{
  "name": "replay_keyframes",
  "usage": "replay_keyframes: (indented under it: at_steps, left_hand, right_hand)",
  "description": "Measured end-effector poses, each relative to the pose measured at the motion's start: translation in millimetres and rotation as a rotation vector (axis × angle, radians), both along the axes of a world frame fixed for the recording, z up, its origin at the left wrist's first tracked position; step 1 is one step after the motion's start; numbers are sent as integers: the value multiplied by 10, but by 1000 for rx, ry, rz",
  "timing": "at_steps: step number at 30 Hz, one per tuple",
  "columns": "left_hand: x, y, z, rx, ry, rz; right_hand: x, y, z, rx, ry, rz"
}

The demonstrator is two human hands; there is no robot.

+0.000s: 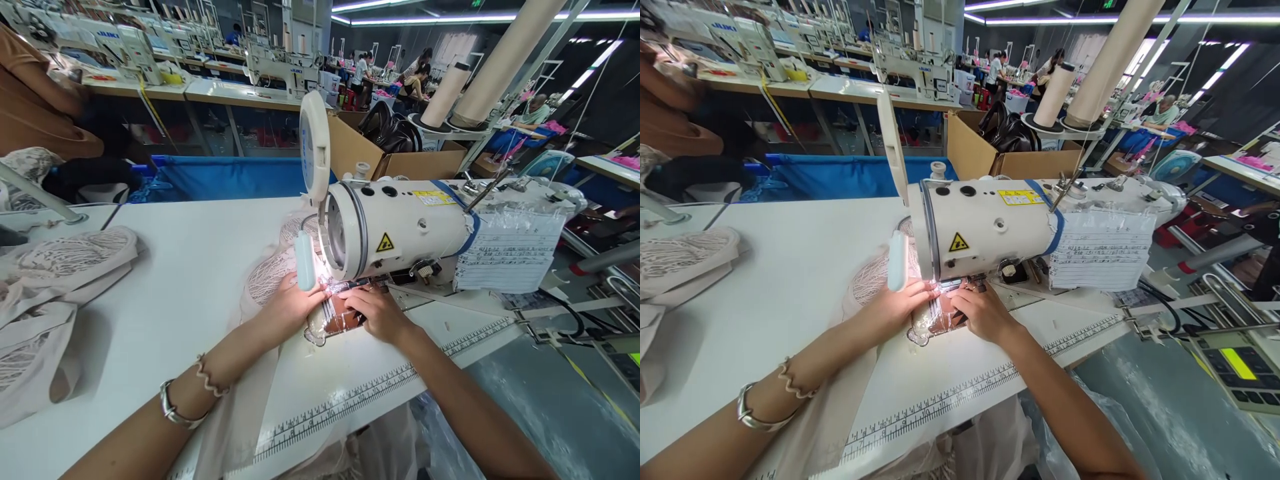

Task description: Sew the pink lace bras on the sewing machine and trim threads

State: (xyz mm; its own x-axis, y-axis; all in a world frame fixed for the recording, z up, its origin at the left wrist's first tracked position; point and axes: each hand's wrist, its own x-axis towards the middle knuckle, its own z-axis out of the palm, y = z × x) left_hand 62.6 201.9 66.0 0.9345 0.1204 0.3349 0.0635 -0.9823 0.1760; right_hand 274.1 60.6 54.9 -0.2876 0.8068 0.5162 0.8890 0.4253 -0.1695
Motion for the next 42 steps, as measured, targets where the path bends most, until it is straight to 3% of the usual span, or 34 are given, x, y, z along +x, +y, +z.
replay_keyframes:
  at_steps: [6, 11, 13, 15, 17, 20, 22, 23, 26, 31, 36, 38, 40, 42]
  left_hand:
    - [30, 52, 20, -85, 97, 128]
    - [28, -14, -68, -78, 126, 580]
    - [-111, 34, -66, -60, 130, 661]
    - [-397, 159, -8, -50, 126, 681]
    - [-840, 330, 108, -21, 77, 773]
    - [-1699, 524, 339, 92, -27, 1163]
    - [-2261, 542, 472, 144, 26, 1428]
    - [-2498, 521, 519, 131, 66, 1475]
    - [-2951, 408, 575, 41, 138, 1458]
    - [-3035, 413, 647, 85, -15, 1413]
    - [-2857, 657, 1084, 279, -289, 1547]
    - [-2685, 603, 1317, 402, -417, 1516]
    - [-2416, 374, 1515, 586, -644, 1328]
    - [-2078, -9, 1638, 567, -829, 1087]
  right_hand:
    - [-31, -14, 40, 27, -9, -9]
    - [-57, -11, 157, -12, -53, -17]
    - [-86, -62, 236, -42, -83, -14]
    - [-115, -170, 288, -62, -84, 9]
    - [-120, -330, 276, -63, -59, 29]
    - [-57, -585, 134, -34, -45, 28]
    - [3, -714, 14, -33, -56, 12]
    - [25, -759, -36, -33, -52, 4]
    - [30, -825, -103, -27, -30, -2]
    - [-78, -790, -36, -32, 2, -1]
    - [-189, -746, 48, -26, 73, -9]
    - [-280, -722, 148, -10, 149, -52]
    - [-408, -683, 325, -2, 289, -105]
    - [-553, -631, 568, 7, 485, -89]
